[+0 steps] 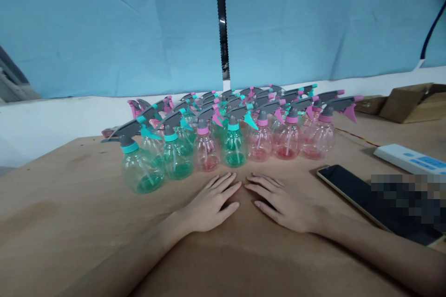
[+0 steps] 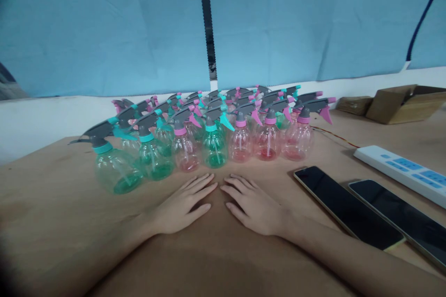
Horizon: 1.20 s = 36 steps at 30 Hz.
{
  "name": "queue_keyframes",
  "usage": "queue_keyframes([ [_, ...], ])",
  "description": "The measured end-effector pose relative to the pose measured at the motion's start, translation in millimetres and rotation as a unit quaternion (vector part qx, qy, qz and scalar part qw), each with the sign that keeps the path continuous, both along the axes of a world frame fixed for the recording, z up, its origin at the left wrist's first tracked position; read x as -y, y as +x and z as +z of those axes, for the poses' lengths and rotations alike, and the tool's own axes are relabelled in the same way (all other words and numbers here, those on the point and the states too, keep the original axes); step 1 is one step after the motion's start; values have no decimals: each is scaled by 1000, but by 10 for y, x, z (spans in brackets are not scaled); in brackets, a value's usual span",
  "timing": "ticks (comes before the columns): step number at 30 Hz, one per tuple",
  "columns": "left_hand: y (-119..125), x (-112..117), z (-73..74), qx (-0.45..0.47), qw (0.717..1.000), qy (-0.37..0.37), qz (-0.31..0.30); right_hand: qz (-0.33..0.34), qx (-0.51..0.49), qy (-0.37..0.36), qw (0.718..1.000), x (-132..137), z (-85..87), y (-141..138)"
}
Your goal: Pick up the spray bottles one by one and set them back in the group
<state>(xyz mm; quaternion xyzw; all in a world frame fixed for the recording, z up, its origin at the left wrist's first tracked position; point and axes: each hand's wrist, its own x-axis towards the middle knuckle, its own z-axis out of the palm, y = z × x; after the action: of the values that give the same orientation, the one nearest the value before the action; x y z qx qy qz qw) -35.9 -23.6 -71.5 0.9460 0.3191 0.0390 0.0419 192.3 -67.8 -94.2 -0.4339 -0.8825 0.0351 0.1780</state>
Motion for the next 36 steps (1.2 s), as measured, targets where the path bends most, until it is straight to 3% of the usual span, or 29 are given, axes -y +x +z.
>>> queue_keyframes([
  [7,6,8,17,-1,1000,3,1,1,-2,2,1000,0,2,3],
  [14,38,27,65,97,993,50,-46,0,-3,2,1000,-3,-7,2],
  [17,136,-83,273,159,974,148,-68,2,-11,5,1000,-4,-9,6],
  [20,316,-336,620,217,953,208,-45,6,-11,3,1000,-3,3,9],
  [23,523,-651,965,247,945,214,-4,9,-7,-3,1000,-1,23,6],
  [26,672,-877,1180,229,955,188,16,8,-7,-4,1000,2,40,1],
  [30,737,-935,1250,236,955,180,-10,3,-4,-5,1000,8,46,-7],
  [36,677,-717,1208,300,939,163,-46,-80,-41,-14,996,-20,-1,-8],
])
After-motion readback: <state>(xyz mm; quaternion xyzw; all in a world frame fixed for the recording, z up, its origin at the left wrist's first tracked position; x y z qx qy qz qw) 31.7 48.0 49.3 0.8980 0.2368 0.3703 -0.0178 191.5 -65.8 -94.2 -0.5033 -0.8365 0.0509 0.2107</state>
